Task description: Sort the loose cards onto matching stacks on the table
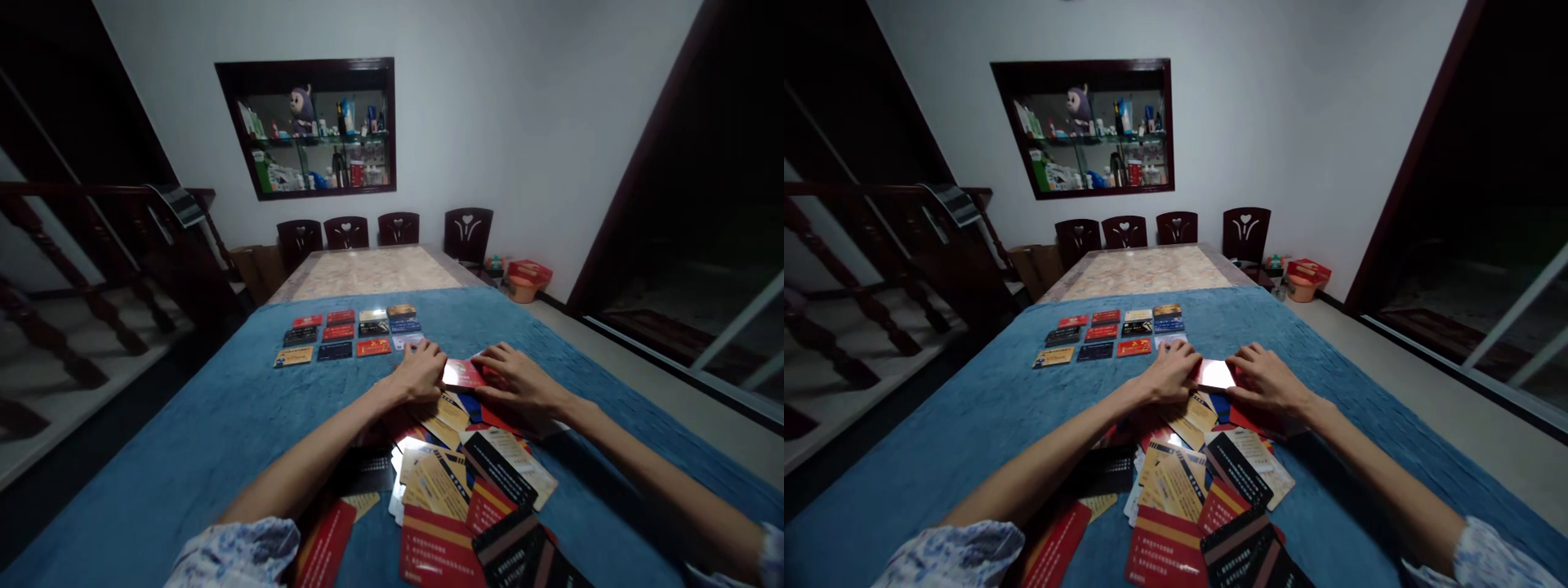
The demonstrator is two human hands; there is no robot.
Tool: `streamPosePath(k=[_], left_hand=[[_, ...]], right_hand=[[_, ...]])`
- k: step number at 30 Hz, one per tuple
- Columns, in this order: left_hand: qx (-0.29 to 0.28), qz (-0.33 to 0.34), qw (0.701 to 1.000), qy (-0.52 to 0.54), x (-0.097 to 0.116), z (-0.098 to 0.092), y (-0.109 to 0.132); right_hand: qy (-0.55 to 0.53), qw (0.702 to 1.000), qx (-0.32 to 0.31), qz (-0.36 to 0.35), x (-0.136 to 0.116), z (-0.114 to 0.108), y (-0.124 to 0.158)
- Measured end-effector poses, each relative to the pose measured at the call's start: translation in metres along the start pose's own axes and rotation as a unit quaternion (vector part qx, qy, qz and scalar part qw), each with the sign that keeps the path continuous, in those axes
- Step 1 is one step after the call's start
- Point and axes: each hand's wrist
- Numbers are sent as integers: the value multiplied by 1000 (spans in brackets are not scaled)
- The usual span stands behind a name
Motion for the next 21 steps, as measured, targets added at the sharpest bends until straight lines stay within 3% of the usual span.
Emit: streamPosePath(k=[9, 21], left_hand=[[-4, -33, 999, -14, -27, -3, 24], [3, -94, 996, -3, -76, 3, 59]], right_hand=[[-15, 998, -34, -53, -18, -7, -40], [-8, 995, -53, -81, -46, 3, -110]])
Point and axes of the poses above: each hand's wrist, its own y-axis away from the middle knuckle, its own z-axis out of the palm, x = y × z, and after that the axes turned 11 degrees about -x, right-handed
